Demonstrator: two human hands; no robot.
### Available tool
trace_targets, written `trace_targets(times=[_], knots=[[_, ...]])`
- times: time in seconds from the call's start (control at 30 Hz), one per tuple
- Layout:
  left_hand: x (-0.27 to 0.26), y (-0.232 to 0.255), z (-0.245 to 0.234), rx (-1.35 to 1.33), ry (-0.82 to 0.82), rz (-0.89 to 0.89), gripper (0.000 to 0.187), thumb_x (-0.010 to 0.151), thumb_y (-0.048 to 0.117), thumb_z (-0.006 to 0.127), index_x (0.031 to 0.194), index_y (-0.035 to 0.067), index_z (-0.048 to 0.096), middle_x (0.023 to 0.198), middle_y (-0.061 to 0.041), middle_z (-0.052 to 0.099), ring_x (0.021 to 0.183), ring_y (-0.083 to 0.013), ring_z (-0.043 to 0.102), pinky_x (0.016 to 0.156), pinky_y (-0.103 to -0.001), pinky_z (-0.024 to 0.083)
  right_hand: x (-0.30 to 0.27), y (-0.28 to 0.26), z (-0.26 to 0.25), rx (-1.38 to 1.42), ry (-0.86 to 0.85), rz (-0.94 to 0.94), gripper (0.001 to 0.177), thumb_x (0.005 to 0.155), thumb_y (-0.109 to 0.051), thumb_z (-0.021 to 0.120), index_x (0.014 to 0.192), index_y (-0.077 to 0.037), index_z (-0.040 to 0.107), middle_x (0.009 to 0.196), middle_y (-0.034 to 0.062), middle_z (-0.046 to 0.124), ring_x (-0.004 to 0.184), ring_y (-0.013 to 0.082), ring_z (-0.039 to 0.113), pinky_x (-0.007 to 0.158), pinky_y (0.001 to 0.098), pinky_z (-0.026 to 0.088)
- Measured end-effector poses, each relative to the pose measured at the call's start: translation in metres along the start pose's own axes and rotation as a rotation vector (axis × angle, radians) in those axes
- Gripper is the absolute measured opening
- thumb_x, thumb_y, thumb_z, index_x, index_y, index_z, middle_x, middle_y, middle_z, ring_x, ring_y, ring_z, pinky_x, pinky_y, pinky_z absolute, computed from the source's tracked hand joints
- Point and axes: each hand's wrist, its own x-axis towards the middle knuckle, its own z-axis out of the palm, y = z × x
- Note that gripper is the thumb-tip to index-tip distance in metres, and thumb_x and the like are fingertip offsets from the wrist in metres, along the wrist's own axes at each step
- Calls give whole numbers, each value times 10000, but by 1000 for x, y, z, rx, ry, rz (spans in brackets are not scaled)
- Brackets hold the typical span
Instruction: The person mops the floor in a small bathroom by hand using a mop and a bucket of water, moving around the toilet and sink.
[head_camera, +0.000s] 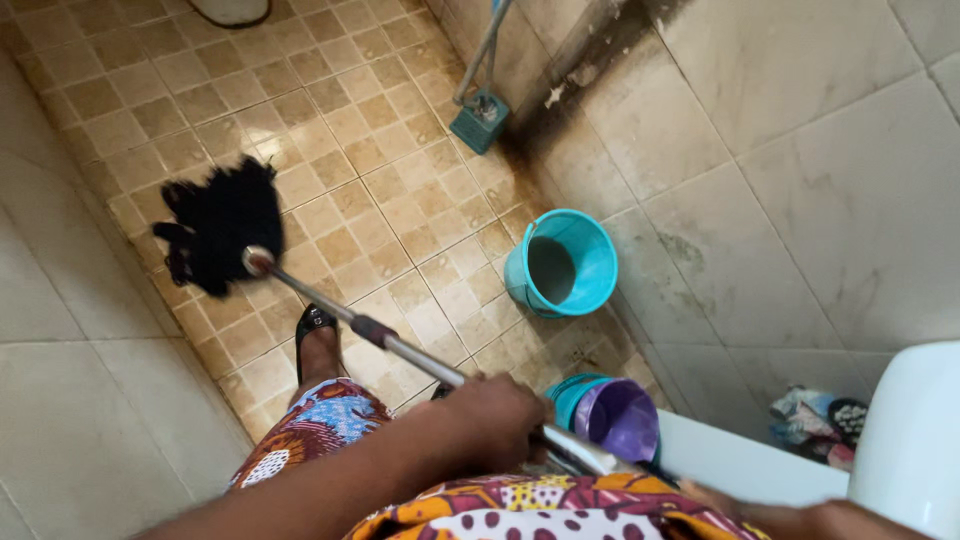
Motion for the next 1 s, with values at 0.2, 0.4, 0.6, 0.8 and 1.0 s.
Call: trace_targets(times=[0.2, 0.4, 0.6, 0.8, 1.0], knots=[[5, -48, 17, 128, -39, -212, 196, 846, 231, 686, 1020, 192, 765, 1082, -137, 735, 1048, -368, 708, 897, -491, 569, 47, -60, 19, -3, 17, 17, 444, 879, -125, 649, 1318, -64, 664, 1021, 121, 766, 930, 183, 694, 790, 362, 551], [-36, -221, -24, 349, 193, -538, 214, 895, 195, 623, 1060, 120, 736, 1171, -160, 697, 1090, -351, 693, 938, -451, 557, 112, -125, 74, -524, 108, -522, 382, 932, -218, 703, 1279, -66, 653, 843, 136, 747, 759, 200, 689, 717, 381, 564], [-85, -259, -55, 371, 524, -347, 187, 844, 192, 689, 955, 43, 672, 1030, -215, 669, 1023, -431, 618, 885, -518, 500, 106, -193, 84, -368, 40, -412, 358, 854, -98, 650, 1210, -72, 669, 682, 64, 677, 538, 160, 654, 482, 372, 554], [4, -133, 22, -76, 667, -376, 246, 845, 52, 662, 1091, 61, 667, 1121, -224, 618, 1008, -397, 619, 908, -516, 494, 23, -83, 22, -596, 56, -129, 753, 977, -284, 625, 1652, -358, 300, 726, 45, 615, 664, 124, 550, 633, 312, 530], [25, 0, 47, 141, 264, 143, 230, 774, 183, 732, 993, 126, 691, 1008, -141, 703, 1050, -371, 649, 918, -637, 440, -17, 9, -6, -77, 39, 0, 686, 976, -270, 645, 1602, -291, 366, 778, 73, 652, 670, 136, 578, 631, 309, 536]])
